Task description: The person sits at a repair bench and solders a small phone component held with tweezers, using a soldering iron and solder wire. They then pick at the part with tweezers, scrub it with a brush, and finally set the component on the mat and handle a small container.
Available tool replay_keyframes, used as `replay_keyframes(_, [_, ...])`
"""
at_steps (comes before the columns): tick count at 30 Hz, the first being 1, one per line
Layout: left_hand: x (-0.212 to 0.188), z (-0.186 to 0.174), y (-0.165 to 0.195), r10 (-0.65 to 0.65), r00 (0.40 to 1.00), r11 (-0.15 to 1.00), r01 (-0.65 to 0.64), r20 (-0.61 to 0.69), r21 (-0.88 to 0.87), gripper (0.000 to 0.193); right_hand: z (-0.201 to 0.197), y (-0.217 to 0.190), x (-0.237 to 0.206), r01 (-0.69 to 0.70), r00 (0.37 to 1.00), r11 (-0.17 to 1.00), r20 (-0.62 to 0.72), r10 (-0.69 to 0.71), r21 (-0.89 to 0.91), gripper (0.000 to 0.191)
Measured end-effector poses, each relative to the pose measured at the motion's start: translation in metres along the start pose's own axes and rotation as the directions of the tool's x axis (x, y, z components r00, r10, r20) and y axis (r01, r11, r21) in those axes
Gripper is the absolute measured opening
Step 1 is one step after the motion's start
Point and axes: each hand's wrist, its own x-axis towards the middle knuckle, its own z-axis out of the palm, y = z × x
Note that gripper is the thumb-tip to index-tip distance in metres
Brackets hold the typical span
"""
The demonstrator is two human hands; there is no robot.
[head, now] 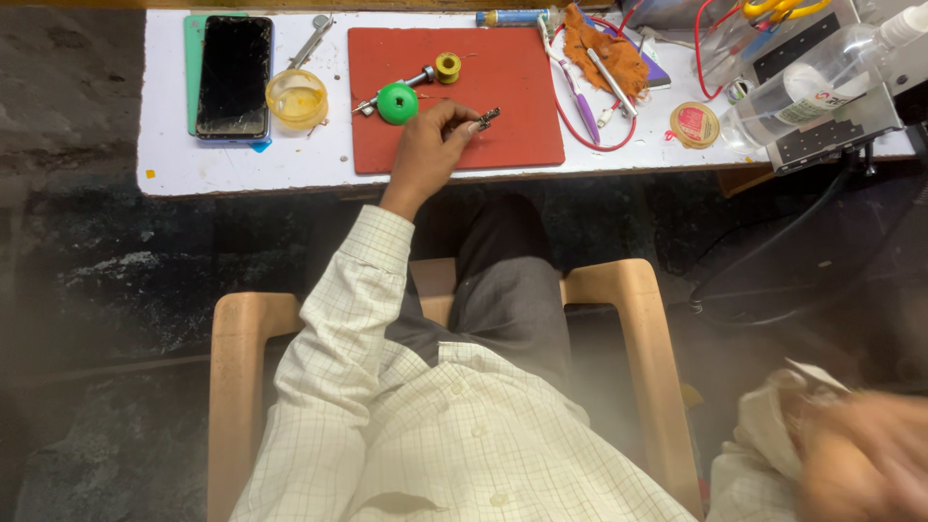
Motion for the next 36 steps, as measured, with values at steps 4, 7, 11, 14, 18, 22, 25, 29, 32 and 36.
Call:
replay_keyframes(4, [0.003,-0.012,-0.012,0.005,0.989,0.949,0.042,0.148,-0.313,0.015,0.042,0.045,-0.044,-0.327,0.926,0.932,0.144,0.349,-0.159,0.025])
replay_keyframes(7, [0.002,-0.018,-0.017,0.035,0.980,0.923,0.043,0.196,-0.383,0.016,0.112,0.095,-0.084,-0.639,0.725,0.767,0.289,0.625,-0.059,0.027])
replay_keyframes(11, [0.004,-0.019,-0.019,0.030,0.985,0.922,0.039,0.171,-0.386,0.015,0.190,0.135,-0.146,-0.810,0.578,0.579,0.299,0.759,0.096,0.034])
replay_keyframes(14, [0.006,-0.016,-0.021,0.011,0.993,0.917,0.038,0.120,-0.397,0.013,0.222,0.140,-0.180,-0.876,0.483,0.446,0.327,0.812,0.185,0.035])
replay_keyframes(18, [0.006,-0.012,-0.025,-0.009,0.996,0.931,0.042,0.092,-0.364,0.013,0.236,0.138,-0.199,-0.916,0.370,0.266,0.375,0.850,0.302,0.030])
replay_keyframes(22, [0.006,-0.011,-0.026,-0.018,0.996,0.932,0.049,0.089,-0.358,0.014,0.237,0.141,-0.202,-0.940,0.285,0.175,0.394,0.874,0.292,0.022])
replay_keyframes(25, [0.006,-0.012,-0.026,0.004,0.996,0.919,0.031,0.088,-0.392,0.016,0.238,0.143,-0.204,-0.932,0.213,0.060,0.407,0.888,0.359,0.021])
replay_keyframes(29, [0.005,-0.013,-0.026,0.001,0.995,0.902,0.041,0.098,-0.430,0.018,0.240,0.144,-0.208,-0.900,0.174,-0.025,0.412,0.895,0.435,0.022])
replay_keyframes(32, [0.004,-0.012,-0.024,-0.002,0.997,0.915,0.035,0.084,-0.401,0.019,0.241,0.144,-0.209,-0.897,0.169,-0.031,0.407,0.898,0.441,0.021])
replay_keyframes(36, [0.003,-0.012,-0.020,-0.019,0.998,0.942,0.040,0.067,-0.334,0.018,0.241,0.144,-0.209,-0.921,0.153,-0.018,0.403,0.902,0.389,0.022])
